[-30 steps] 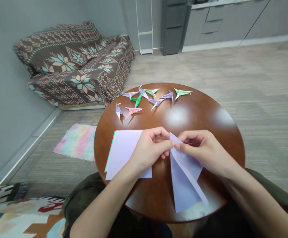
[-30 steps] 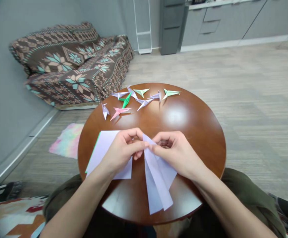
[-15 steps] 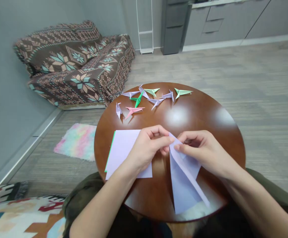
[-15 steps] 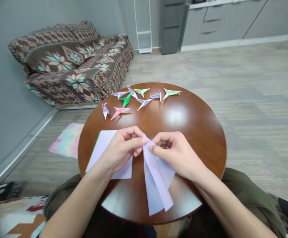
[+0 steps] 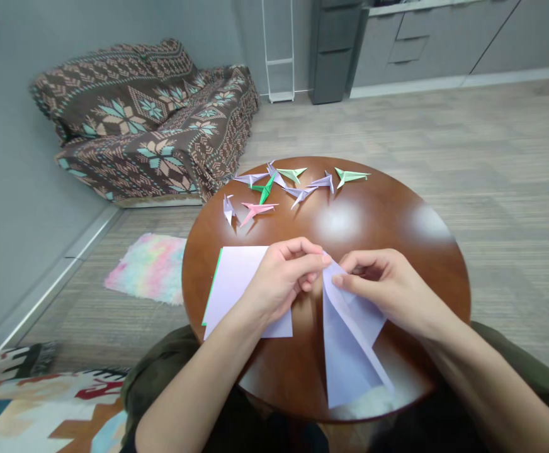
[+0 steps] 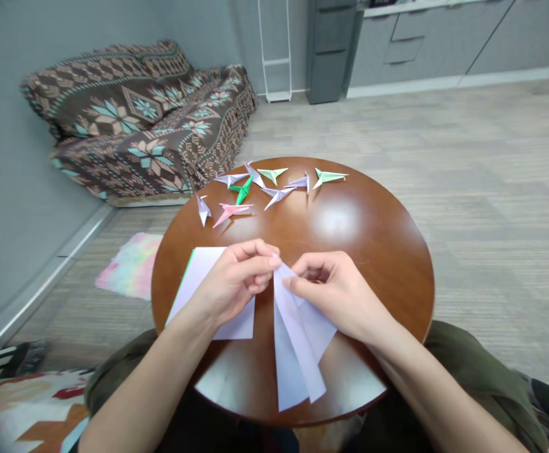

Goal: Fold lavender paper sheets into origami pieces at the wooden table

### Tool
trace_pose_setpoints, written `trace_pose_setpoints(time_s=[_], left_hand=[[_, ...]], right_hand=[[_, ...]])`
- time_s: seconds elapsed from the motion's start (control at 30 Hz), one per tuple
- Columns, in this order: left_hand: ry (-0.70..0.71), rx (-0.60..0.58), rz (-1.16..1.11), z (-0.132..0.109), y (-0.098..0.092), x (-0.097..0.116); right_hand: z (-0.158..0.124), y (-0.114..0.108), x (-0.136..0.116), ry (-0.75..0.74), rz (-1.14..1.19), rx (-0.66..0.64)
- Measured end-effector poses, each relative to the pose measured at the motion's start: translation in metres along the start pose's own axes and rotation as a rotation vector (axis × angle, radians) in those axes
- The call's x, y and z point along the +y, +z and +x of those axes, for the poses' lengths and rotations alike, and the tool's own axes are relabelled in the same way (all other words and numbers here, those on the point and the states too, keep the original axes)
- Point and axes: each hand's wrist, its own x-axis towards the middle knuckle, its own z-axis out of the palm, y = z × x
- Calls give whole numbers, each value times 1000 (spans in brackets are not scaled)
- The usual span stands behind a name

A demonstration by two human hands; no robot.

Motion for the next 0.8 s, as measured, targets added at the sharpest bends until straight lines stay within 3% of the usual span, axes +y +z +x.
trace_pose_setpoints(time_s=[0.27,0.47,0.8], left_hand=[[92,71,24,2,-5,7],[29,-33,222,-3,2,1],[33,-47,234,-3,5,-3]], right_hand=[[1,2,2,35,41,-21],[2,-3,2,10,-11,9],[4,0,3,-18,26,67]])
